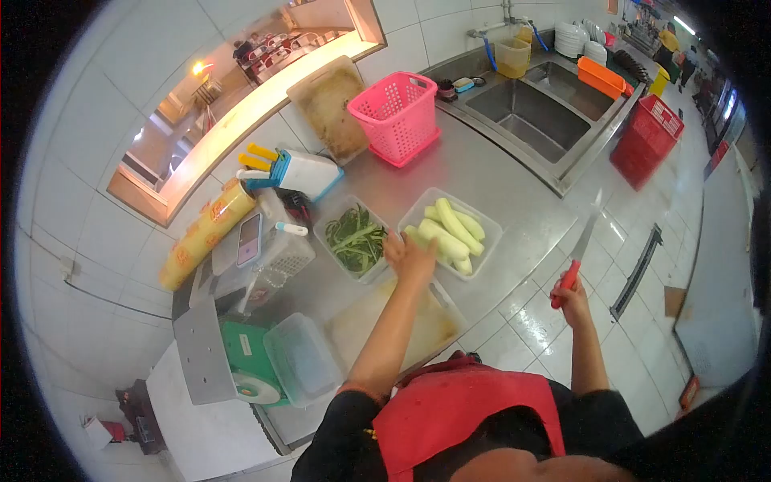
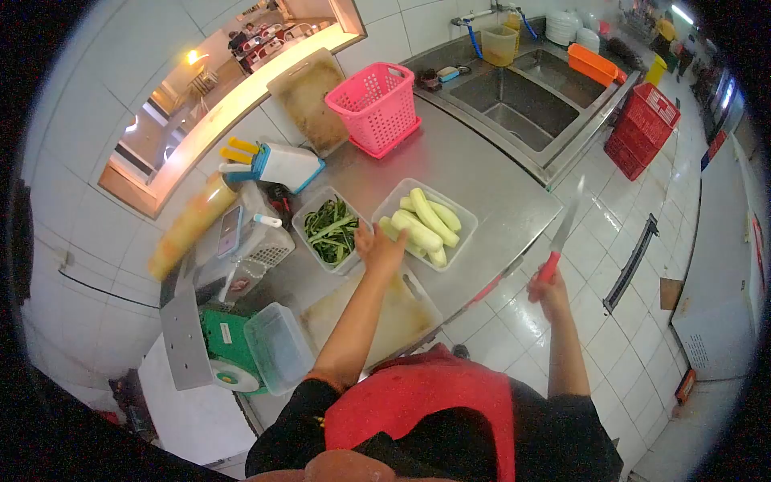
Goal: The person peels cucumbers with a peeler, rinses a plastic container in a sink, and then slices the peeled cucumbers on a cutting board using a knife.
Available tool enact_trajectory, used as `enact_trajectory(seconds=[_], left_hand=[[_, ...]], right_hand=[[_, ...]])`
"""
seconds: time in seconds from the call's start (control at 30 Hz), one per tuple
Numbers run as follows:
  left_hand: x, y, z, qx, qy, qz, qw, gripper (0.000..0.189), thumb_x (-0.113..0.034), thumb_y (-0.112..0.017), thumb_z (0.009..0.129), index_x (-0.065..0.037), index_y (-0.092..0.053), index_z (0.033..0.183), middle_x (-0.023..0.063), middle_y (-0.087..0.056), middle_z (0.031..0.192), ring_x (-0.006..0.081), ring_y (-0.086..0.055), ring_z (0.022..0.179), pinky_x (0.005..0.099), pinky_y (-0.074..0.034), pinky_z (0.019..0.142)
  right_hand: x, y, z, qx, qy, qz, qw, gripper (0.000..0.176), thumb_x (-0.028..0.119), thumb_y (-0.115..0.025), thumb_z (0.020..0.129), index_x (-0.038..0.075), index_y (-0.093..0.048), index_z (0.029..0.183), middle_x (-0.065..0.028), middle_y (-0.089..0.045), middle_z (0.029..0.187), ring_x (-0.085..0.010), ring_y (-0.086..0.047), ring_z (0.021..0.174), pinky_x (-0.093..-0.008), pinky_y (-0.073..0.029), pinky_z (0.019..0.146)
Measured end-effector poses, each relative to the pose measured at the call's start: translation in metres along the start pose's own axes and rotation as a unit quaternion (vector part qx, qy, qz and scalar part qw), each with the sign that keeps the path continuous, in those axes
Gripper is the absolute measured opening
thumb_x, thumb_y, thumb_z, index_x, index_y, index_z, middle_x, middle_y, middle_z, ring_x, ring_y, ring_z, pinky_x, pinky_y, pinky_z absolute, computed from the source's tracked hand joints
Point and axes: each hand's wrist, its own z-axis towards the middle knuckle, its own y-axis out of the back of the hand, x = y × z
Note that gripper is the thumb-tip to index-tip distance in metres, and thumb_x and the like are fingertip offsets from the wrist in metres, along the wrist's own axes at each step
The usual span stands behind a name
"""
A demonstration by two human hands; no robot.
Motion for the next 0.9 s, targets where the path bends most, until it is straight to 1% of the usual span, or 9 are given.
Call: enact_trajectory(seconds=[0.13,0.23,0.3,0.37,0.5,0.57,0.63,0.8,0.9], left_hand=[[-0.032,-0.052,0.035,-0.016,0.13,0.014,0.991,0.09,-0.053,-0.057,0.076,0.009,-0.026,0.134,0.024,0.006,0.148,0.0398,0.01,0.136,0.0491,0.005,0.109],[-0.057,-0.051,0.018,-0.027,0.09,0.002,0.996,0.086,-0.05,-0.059,0.074,0.01,-0.03,0.129,0.0247,0.008,0.147,0.0396,0.012,0.136,0.0483,0.006,0.109],[-0.067,-0.06,0.014,-0.045,0.075,0.019,0.996,0.081,-0.042,-0.064,0.071,0.009,-0.031,0.125,0.0272,-0.01,0.145,0.0401,0.001,0.136,0.05,0.009,0.108],[-0.07,-0.063,0.013,0.003,-0.009,-0.046,0.999,0.082,-0.032,-0.069,0.068,0.008,-0.029,0.126,0.0315,-0.03,0.135,0.0464,-0.014,0.132,0.0517,-0.006,0.109],[-0.074,-0.049,-0.004,0.07,-0.061,-0.27,0.958,0.075,-0.02,-0.069,0.07,0.008,-0.026,0.125,0.029,-0.042,0.123,0.0413,-0.034,0.123,0.0441,-0.027,0.103],[-0.068,-0.04,-0.013,-0.108,-0.182,-0.257,0.943,0.062,-0.011,-0.066,0.075,0.005,-0.03,0.123,0.0281,-0.042,0.121,0.0386,-0.045,0.112,0.0408,-0.04,0.092],[-0.056,-0.012,-0.028,-0.122,-0.229,-0.204,0.944,0.061,-0.013,-0.066,0.075,0.004,-0.032,0.123,0.0262,-0.043,0.119,0.0386,-0.045,0.11,0.0421,-0.041,0.091],[0.022,0.025,-0.08,-0.097,-0.23,-0.028,0.968,0.068,-0.022,-0.072,0.073,-0.002,-0.035,0.126,0.02,-0.044,0.114,0.0364,-0.048,0.106,0.0433,-0.045,0.085],[0.089,0.009,-0.103,-0.008,-0.117,0.065,0.991,0.077,-0.031,-0.074,0.069,-0.004,-0.034,0.129,0.0161,-0.044,0.113,0.0327,-0.049,0.104,0.0418,-0.047,0.08]], right_hand=[[-0.016,0.018,-0.04,-0.097,-0.046,-0.082,0.991,0.03,-0.002,-0.053,0.07,0.008,-0.044,0.097,-0.0031,-0.048,0.075,-0.0138,-0.048,0.053,-0.0269,-0.043,0.047],[-0.024,0.025,-0.069,-0.12,-0.049,-0.062,0.99,0.02,0.018,-0.054,0.088,0.007,-0.046,0.102,-0.001,-0.045,0.068,-0.0094,-0.043,0.046,-0.0226,-0.038,0.042],[-0.031,0.035,-0.078,-0.108,-0.037,-0.063,0.992,0.022,0.023,-0.052,0.09,0.007,-0.046,0.104,-0.0012,-0.045,0.068,-0.0087,-0.044,0.047,-0.0215,-0.038,0.043],[-0.037,0.04,-0.079,-0.09,-0.025,-0.065,0.994,0.026,0.028,-0.05,0.093,0.006,-0.046,0.106,-0.0014,-0.046,0.068,-0.008,-0.044,0.048,-0.0204,-0.037,0.043],[-0.036,0.019,-0.077,-0.069,0.032,-0.139,0.987,0.022,0.016,-0.048,0.09,0.005,-0.046,0.109,-0.0019,-0.05,0.074,-0.0086,-0.046,0.057,-0.0224,-0.039,0.048],[-0.032,0.006,-0.071,-0.028,0.046,-0.159,0.986,0.016,0.013,-0.05,0.089,0.006,-0.046,0.103,-0.0027,-0.051,0.074,-0.0096,-0.046,0.057,-0.0225,-0.039,0.049],[-0.023,-0.007,-0.065,0.02,0.012,-0.194,0.981,0.012,0.013,-0.049,0.089,0.006,-0.045,0.098,-0.0038,-0.052,0.073,-0.0096,-0.049,0.059,-0.0234,-0.039,0.05],[-0.017,-0.093,-0.057,0.119,0.064,-0.416,0.899,0.019,0.019,-0.049,0.09,0.003,-0.046,0.1,-0.0158,-0.056,0.076,-0.0304,-0.058,0.074,-0.0393,-0.045,0.064],[-0.036,-0.144,-0.063,0.194,0.068,-0.505,0.838,0.022,0.023,-0.049,0.091,0.003,-0.045,0.102,-0.0233,-0.057,0.087,-0.0426,-0.056,0.086,-0.0471,-0.043,0.07]])
